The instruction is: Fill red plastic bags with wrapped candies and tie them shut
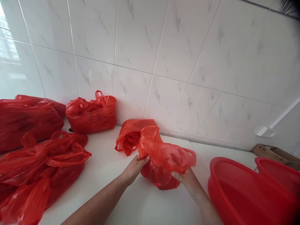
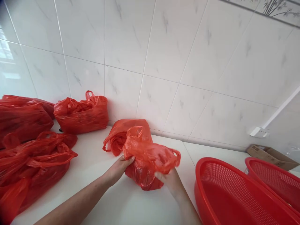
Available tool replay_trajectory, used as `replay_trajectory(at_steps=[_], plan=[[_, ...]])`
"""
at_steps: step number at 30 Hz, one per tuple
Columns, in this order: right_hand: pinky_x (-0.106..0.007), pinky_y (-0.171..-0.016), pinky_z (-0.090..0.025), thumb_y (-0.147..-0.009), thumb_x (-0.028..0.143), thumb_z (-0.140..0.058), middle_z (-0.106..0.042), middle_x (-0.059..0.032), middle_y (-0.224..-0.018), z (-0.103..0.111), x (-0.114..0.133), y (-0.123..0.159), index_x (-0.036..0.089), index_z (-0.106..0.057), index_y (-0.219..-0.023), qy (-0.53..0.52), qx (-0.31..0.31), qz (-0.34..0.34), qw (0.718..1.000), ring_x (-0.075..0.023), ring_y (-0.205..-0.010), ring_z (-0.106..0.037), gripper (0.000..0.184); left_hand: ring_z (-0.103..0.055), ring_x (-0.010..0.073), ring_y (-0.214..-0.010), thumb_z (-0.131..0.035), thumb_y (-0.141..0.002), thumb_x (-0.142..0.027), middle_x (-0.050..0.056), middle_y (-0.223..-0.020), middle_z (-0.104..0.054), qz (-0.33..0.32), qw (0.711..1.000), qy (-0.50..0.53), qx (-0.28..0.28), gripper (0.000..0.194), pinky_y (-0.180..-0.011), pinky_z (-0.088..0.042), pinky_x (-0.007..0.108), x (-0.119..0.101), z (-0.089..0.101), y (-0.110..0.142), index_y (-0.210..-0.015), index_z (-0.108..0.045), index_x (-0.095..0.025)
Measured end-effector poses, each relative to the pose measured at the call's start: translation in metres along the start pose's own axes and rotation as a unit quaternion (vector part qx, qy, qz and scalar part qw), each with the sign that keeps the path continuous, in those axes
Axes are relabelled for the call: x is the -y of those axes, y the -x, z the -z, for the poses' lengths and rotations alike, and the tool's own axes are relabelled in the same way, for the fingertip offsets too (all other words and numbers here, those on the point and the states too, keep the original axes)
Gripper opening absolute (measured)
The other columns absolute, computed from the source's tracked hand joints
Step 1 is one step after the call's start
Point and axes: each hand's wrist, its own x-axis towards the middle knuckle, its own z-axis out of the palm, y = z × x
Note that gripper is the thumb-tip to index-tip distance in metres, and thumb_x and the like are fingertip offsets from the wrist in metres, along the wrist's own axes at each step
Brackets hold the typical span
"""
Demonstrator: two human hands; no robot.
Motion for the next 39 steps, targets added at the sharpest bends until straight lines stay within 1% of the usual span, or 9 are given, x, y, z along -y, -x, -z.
replay_trajectory(at_steps=[4,10,15,18,24,30,33,35,39], plan=[[-0.042,-0.082,-0.05,-0.064,0.045,-0.076,-0.07,-0.0078,-0.095,0.022,0.016,-0.017,0.023,-0.068,-0.096,-0.128,0.023,-0.059,0.99,-0.0269,-0.092,-0.064,0.039,-0.067,0.0272,-0.091,-0.055,-0.084,-0.047,0.013,-0.102,-0.071,0.016,0.997,0.066,-0.03,0.038,-0.074,-0.052,0.035,-0.009,-0.004,0.004,-0.105,-0.06,-0.015],[-0.036,-0.074,-0.05,-0.068,0.048,-0.074,-0.069,-0.0067,-0.085,0.017,0.008,-0.031,0.022,-0.067,-0.087,-0.099,-0.105,-0.049,0.988,-0.0236,-0.083,-0.063,0.033,-0.065,0.0275,-0.102,-0.058,-0.085,-0.04,0.015,-0.112,-0.068,0.066,0.978,0.196,-0.027,0.039,-0.089,-0.05,0.039,0.004,0.011,0.006,-0.115,-0.057,-0.014],[-0.04,-0.079,-0.049,-0.049,0.057,-0.081,-0.064,-0.0095,-0.106,0.016,-0.013,-0.03,0.025,-0.058,-0.115,-0.132,0.143,-0.052,0.98,-0.0298,-0.099,-0.059,0.076,-0.064,0.0283,-0.105,-0.063,-0.083,-0.03,0.015,-0.113,-0.068,0.082,0.968,0.235,-0.036,0.032,-0.094,-0.048,0.041,0.018,0.023,0.001,-0.11,-0.059,-0.013],[-0.041,-0.088,-0.045,-0.056,0.048,-0.081,-0.062,-0.0095,-0.113,0.022,-0.026,-0.026,0.026,-0.059,-0.115,-0.128,0.22,-0.072,0.964,-0.0304,-0.108,-0.056,0.067,-0.064,0.0272,-0.105,-0.062,-0.084,-0.029,0.014,-0.116,-0.067,0.08,0.962,0.256,-0.06,0.034,-0.096,-0.047,0.04,0.018,0.026,-0.002,-0.114,-0.058,-0.015],[-0.042,-0.085,-0.048,-0.061,0.044,-0.079,-0.065,-0.0108,-0.112,-0.004,-0.035,-0.023,0.023,-0.058,-0.117,-0.275,0.147,-0.095,0.945,-0.0282,-0.1,-0.061,0.063,-0.062,0.029,-0.108,-0.065,-0.081,-0.025,0.013,-0.114,-0.068,0.047,0.952,0.296,0.059,0.042,-0.097,-0.045,0.044,0.02,0.027,0.002,-0.121,-0.056,-0.017],[-0.04,-0.079,-0.051,-0.076,0.026,-0.07,-0.07,-0.0067,-0.092,-0.03,-0.015,-0.012,0.019,-0.065,-0.098,-0.396,0.072,-0.165,0.9,-0.0224,-0.083,-0.066,0.023,-0.063,0.0336,-0.103,-0.073,-0.071,-0.023,0.015,-0.109,-0.069,0.069,0.959,0.227,0.153,0.046,-0.093,-0.047,0.044,0.013,0.005,0.017,-0.115,-0.062,-0.012],[-0.04,-0.085,-0.05,-0.077,0.028,-0.07,-0.069,-0.0012,-0.096,-0.021,-0.003,-0.014,0.025,-0.065,-0.091,-0.482,0.026,-0.185,0.856,-0.0195,-0.091,-0.065,0.015,-0.066,0.0313,-0.097,-0.067,-0.076,-0.02,0.015,-0.1,-0.072,0.1,0.957,0.246,0.117,0.032,-0.087,-0.049,0.041,0.013,-0.007,0.019,-0.107,-0.066,-0.01],[-0.034,-0.085,-0.05,-0.075,0.026,-0.072,-0.066,0.0055,-0.074,-0.015,0.006,-0.017,0.025,-0.064,-0.081,-0.518,0.014,-0.176,0.837,-0.0133,-0.08,-0.065,0.011,-0.067,0.0294,-0.096,-0.06,-0.082,-0.024,0.014,-0.094,-0.073,0.11,0.947,0.296,0.064,0.025,-0.087,-0.049,0.039,0.017,-0.012,0.019,-0.101,-0.067,-0.01],[-0.018,-0.049,-0.041,-0.082,0.048,-0.06,-0.032,0.0103,-0.042,-0.013,0.013,-0.013,0.022,-0.061,-0.07,-0.452,0.042,-0.103,0.885,-0.0042,-0.038,-0.032,0.029,-0.066,0.0283,-0.098,-0.058,-0.083,-0.028,0.012,-0.092,-0.074,0.13,0.923,0.363,0.004,0.023,-0.09,-0.048,0.037,0.028,-0.018,0.018,-0.095,-0.067,-0.011]])
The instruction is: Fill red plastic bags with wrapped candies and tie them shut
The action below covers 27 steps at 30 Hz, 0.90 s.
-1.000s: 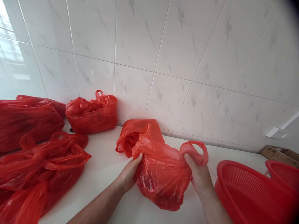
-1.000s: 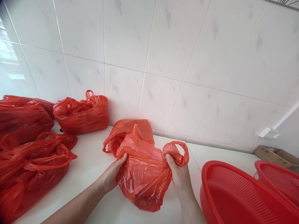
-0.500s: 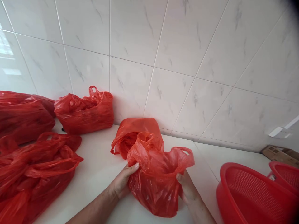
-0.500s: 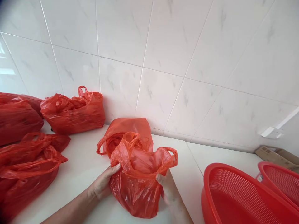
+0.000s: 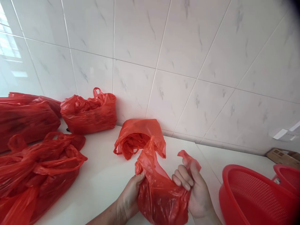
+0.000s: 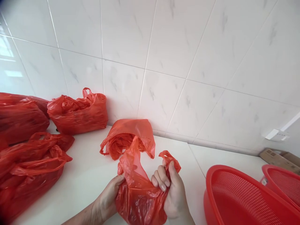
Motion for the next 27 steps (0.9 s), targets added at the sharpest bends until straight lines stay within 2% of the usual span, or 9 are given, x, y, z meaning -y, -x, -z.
replay_trajectory(at_steps=[2,4,7,13,17,19,22,24,27], plan=[[-0.02,-0.042,-0.034,-0.076,0.074,-0.045,-0.036,0.0061,-0.042,0.002,-0.005,0.008,0.02,-0.06,-0.063,0.135,0.01,0.03,0.99,-0.0063,-0.039,-0.03,0.057,-0.066,0.0289,-0.099,-0.058,-0.084,-0.033,0.013,-0.09,-0.074,0.005,1.0,0.021,-0.011,0.026,-0.089,-0.048,0.037,0.003,0.002,-0.001,-0.092,-0.067,-0.01],[-0.026,-0.047,-0.039,-0.065,0.084,-0.041,-0.051,-0.0012,-0.051,0.005,-0.012,0.021,0.021,-0.064,-0.066,0.274,0.008,0.043,0.961,-0.0123,-0.047,-0.043,0.067,-0.066,0.0295,-0.099,-0.056,-0.084,-0.038,0.014,-0.088,-0.074,0.01,0.999,0.031,-0.008,0.03,-0.088,-0.049,0.037,0.003,0.004,-0.001,-0.092,-0.066,-0.01],[-0.035,-0.061,-0.045,-0.069,0.073,-0.053,-0.064,-0.007,-0.073,0.004,-0.02,0.037,0.027,-0.069,-0.09,0.411,0.031,0.039,0.91,-0.0232,-0.065,-0.056,0.053,-0.067,0.0298,-0.096,-0.056,-0.084,-0.039,0.014,-0.085,-0.074,0.021,0.999,0.024,-0.004,0.031,-0.085,-0.049,0.037,0.0,0.004,0.0,-0.09,-0.066,-0.011],[-0.03,-0.061,-0.043,-0.074,0.04,-0.064,-0.061,-0.0017,-0.069,-0.013,-0.025,0.03,0.029,-0.066,-0.085,0.525,0.154,-0.035,0.837,-0.0195,-0.063,-0.055,0.016,-0.069,0.0251,-0.078,-0.06,-0.079,-0.03,0.009,-0.076,-0.072,0.001,1.0,0.002,-0.023,0.018,-0.077,-0.05,0.034,-0.004,0.003,0.001,-0.082,-0.063,-0.014],[-0.026,-0.058,-0.042,-0.076,0.038,-0.064,-0.062,0.001,-0.075,-0.011,-0.033,0.022,0.026,-0.051,-0.103,0.424,0.059,-0.065,0.901,-0.0137,-0.061,-0.053,0.032,-0.063,0.0166,-0.056,-0.062,-0.072,-0.021,0.001,-0.059,-0.064,-0.033,0.998,-0.033,-0.046,0.008,-0.061,-0.048,0.028,-0.002,-0.003,0.001,-0.067,-0.057,-0.016],[-0.025,-0.059,-0.042,-0.072,0.041,-0.07,-0.062,0.0019,-0.074,-0.011,-0.035,0.021,0.027,-0.038,-0.123,0.353,0.022,-0.068,0.933,-0.0138,-0.062,-0.056,0.061,-0.059,0.0147,-0.05,-0.061,-0.071,-0.019,0.0,-0.054,-0.06,-0.039,0.996,-0.062,-0.051,0.01,-0.053,-0.046,0.026,-0.002,-0.008,0.002,-0.064,-0.055,-0.016],[-0.023,-0.054,-0.04,-0.065,0.042,-0.078,-0.061,0.0037,-0.069,-0.011,-0.037,0.018,0.026,-0.02,-0.139,0.306,0.037,-0.112,0.945,-0.0121,-0.056,-0.054,0.095,-0.055,0.0121,-0.045,-0.061,-0.071,-0.017,-0.002,-0.051,-0.058,-0.055,0.989,-0.129,-0.041,0.011,-0.046,-0.041,0.023,0.001,-0.015,0.005,-0.062,-0.056,-0.017],[-0.02,-0.048,-0.037,-0.062,0.043,-0.08,-0.06,0.0039,-0.065,-0.01,-0.039,0.016,0.023,-0.032,-0.133,0.308,0.063,-0.145,0.938,-0.0096,-0.052,-0.051,0.088,-0.054,0.0116,-0.044,-0.061,-0.071,-0.016,-0.001,-0.05,-0.06,-0.068,0.978,-0.198,-0.005,0.014,-0.046,-0.04,0.023,0.003,-0.018,0.006,-0.059,-0.056,-0.017],[-0.017,-0.042,-0.029,-0.062,0.047,-0.078,-0.059,0.0026,-0.061,-0.001,-0.044,0.011,0.017,-0.054,-0.103,0.309,0.035,-0.167,0.936,-0.0066,-0.047,-0.047,0.056,-0.058,0.0156,-0.047,-0.059,-0.075,-0.02,0.002,-0.048,-0.062,-0.082,0.953,-0.29,0.032,0.021,-0.051,-0.045,0.027,0.007,-0.02,0.006,-0.055,-0.055,-0.017]])
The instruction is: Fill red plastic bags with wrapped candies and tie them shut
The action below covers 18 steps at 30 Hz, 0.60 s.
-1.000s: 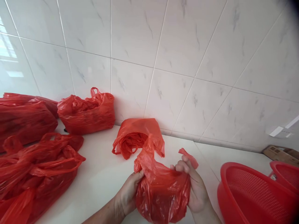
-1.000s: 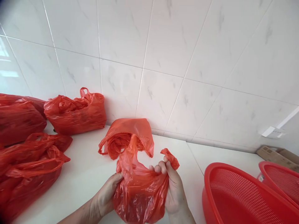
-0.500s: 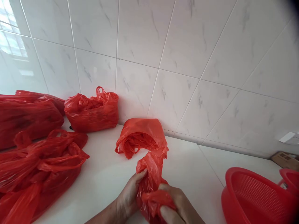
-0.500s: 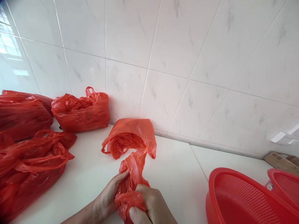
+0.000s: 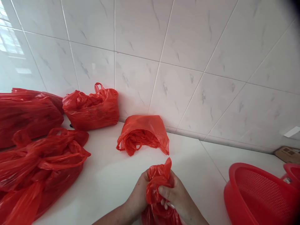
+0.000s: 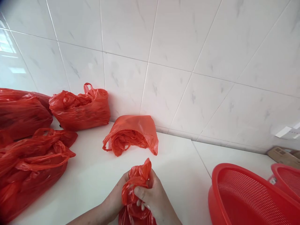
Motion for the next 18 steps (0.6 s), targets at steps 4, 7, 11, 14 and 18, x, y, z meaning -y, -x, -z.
replay_trajectory(at_steps=[4,7,11,14,18], plan=[[-0.016,-0.039,-0.022,-0.07,0.051,-0.071,-0.047,0.0058,-0.047,0.01,-0.012,-0.009,0.015,-0.053,-0.069,-0.054,-0.094,-0.014,0.994,-0.0034,-0.039,-0.038,0.04,-0.064,0.0192,-0.058,-0.064,-0.075,-0.026,0.003,-0.07,-0.069,0.004,0.996,-0.029,-0.088,0.018,-0.057,-0.05,0.031,0.004,0.002,0.0,-0.09,-0.056,-0.02],[-0.016,-0.04,-0.027,-0.074,0.049,-0.069,-0.044,0.0071,-0.046,0.015,-0.014,-0.013,0.016,-0.054,-0.07,-0.07,-0.143,-0.012,0.987,-0.0042,-0.04,-0.037,0.036,-0.06,0.025,-0.103,-0.069,-0.072,-0.024,0.009,-0.114,-0.062,-0.073,0.983,-0.11,-0.126,0.057,-0.086,-0.048,0.035,0.007,0.007,0.004,-0.124,-0.047,-0.024],[-0.015,-0.041,-0.027,-0.077,0.046,-0.066,-0.05,0.0056,-0.052,0.015,-0.012,-0.011,0.017,-0.054,-0.074,-0.065,-0.127,-0.007,0.99,-0.0046,-0.044,-0.04,0.032,-0.04,0.0284,-0.127,-0.077,-0.064,-0.019,0.008,-0.134,-0.05,-0.17,0.953,-0.224,-0.115,0.058,-0.107,-0.029,0.032,0.009,0.011,0.005,-0.119,-0.06,-0.025],[-0.016,-0.039,-0.019,-0.083,0.045,-0.06,-0.054,0.0041,-0.052,0.019,-0.011,-0.009,0.017,-0.056,-0.079,-0.051,-0.063,0.009,0.997,-0.0032,-0.039,-0.033,0.029,-0.062,0.025,-0.09,-0.063,-0.079,-0.031,0.007,-0.089,-0.07,-0.105,0.97,-0.196,-0.099,0.018,-0.087,-0.045,0.034,0.009,0.013,0.001,-0.094,-0.067,-0.021],[-0.021,-0.048,-0.032,-0.088,0.061,-0.037,-0.064,-0.0029,-0.065,0.03,-0.011,-0.008,0.016,-0.06,-0.096,-0.127,0.041,0.014,0.991,-0.0049,-0.038,-0.034,0.051,-0.054,0.016,-0.058,-0.054,-0.084,-0.04,-0.001,-0.059,-0.06,-0.06,0.973,-0.176,-0.138,0.023,-0.06,-0.044,0.026,0.009,0.02,-0.006,-0.073,-0.057,-0.02]])
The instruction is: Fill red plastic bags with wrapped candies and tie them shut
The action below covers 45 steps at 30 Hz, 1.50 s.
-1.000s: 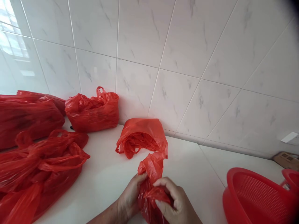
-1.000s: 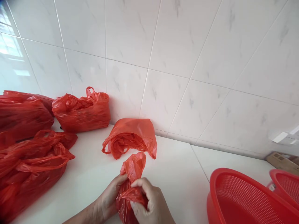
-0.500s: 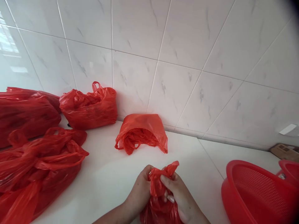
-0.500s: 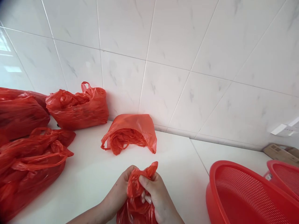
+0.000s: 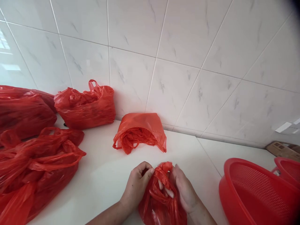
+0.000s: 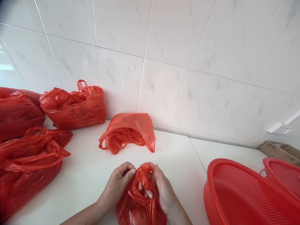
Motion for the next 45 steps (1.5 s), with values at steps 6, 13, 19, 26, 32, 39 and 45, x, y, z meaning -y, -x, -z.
replay_trajectory(at_steps=[6,13,19,26,32,39,45], plan=[[-0.019,-0.051,-0.033,-0.079,0.046,-0.063,-0.058,0.002,-0.06,0.008,0.003,0.001,0.016,-0.067,-0.099,0.013,-0.003,-0.006,1.0,-0.0053,-0.046,-0.04,0.037,-0.046,0.0121,-0.058,-0.058,-0.081,-0.034,-0.003,-0.062,-0.053,-0.019,0.997,-0.07,-0.04,0.022,-0.055,-0.038,0.022,-0.002,0.007,-0.004,-0.065,-0.054,-0.018],[-0.024,-0.063,-0.044,-0.063,0.029,-0.078,-0.062,0.0027,-0.081,0.008,0.009,0.001,0.025,-0.054,-0.113,0.039,-0.018,0.018,0.999,-0.0095,-0.062,-0.055,0.056,-0.059,0.0177,-0.076,-0.063,-0.071,-0.015,0.001,-0.082,-0.067,-0.049,0.993,-0.106,0.032,0.017,-0.071,-0.046,0.025,-0.008,0.004,0.001,-0.087,-0.064,-0.02],[-0.029,-0.069,-0.046,-0.067,0.022,-0.068,-0.057,0.0039,-0.08,0.005,0.002,-0.006,0.028,-0.044,-0.123,0.241,-0.135,0.057,0.959,-0.0147,-0.071,-0.057,0.061,-0.051,0.0139,-0.065,-0.052,-0.081,-0.021,-0.001,-0.069,-0.059,-0.052,0.99,-0.129,-0.021,0.012,-0.062,-0.042,0.023,-0.003,0.001,0.002,-0.07,-0.055,-0.019],[-0.026,-0.059,-0.04,-0.07,0.017,-0.056,-0.057,0.0024,-0.069,0.015,-0.008,-0.011,0.023,-0.061,-0.092,0.371,-0.258,0.12,0.884,-0.015,-0.062,-0.052,0.023,-0.049,0.0122,-0.06,-0.052,-0.08,-0.019,-0.002,-0.065,-0.057,-0.037,0.986,-0.156,0.042,0.01,-0.056,-0.039,0.021,0.0,-0.007,0.01,-0.07,-0.052,-0.019],[-0.023,-0.059,-0.039,-0.069,0.015,-0.054,-0.059,0.0033,-0.069,0.015,-0.002,-0.01,0.021,-0.064,-0.088,0.267,-0.204,0.094,0.937,-0.0116,-0.06,-0.051,0.022,-0.053,0.0122,-0.065,-0.05,-0.08,-0.015,-0.003,-0.07,-0.061,-0.076,0.974,-0.207,0.041,0.01,-0.06,-0.041,0.021,0.006,-0.005,0.009,-0.073,-0.054,-0.02],[-0.034,-0.077,-0.047,-0.072,0.03,-0.063,-0.068,-0.0072,-0.094,0.027,0.009,-0.007,0.019,-0.062,-0.096,0.019,-0.066,0.028,0.997,-0.0196,-0.081,-0.063,0.026,-0.057,0.0151,-0.076,-0.049,-0.082,-0.012,0.0,-0.081,-0.063,-0.168,0.944,-0.284,-0.011,0.012,-0.07,-0.046,0.026,0.005,0.001,0.007,-0.074,-0.053,-0.021],[-0.033,-0.072,-0.048,-0.069,0.032,-0.061,-0.067,-0.0044,-0.079,0.066,0.011,-0.019,0.018,-0.064,-0.088,0.252,-0.291,0.115,0.916,-0.0196,-0.073,-0.06,0.024,-0.058,0.0165,-0.087,-0.049,-0.086,-0.013,0.004,-0.09,-0.065,-0.45,0.818,-0.354,0.051,0.013,-0.09,-0.044,0.036,-0.007,-0.01,0.024,-0.075,-0.051,-0.02]])
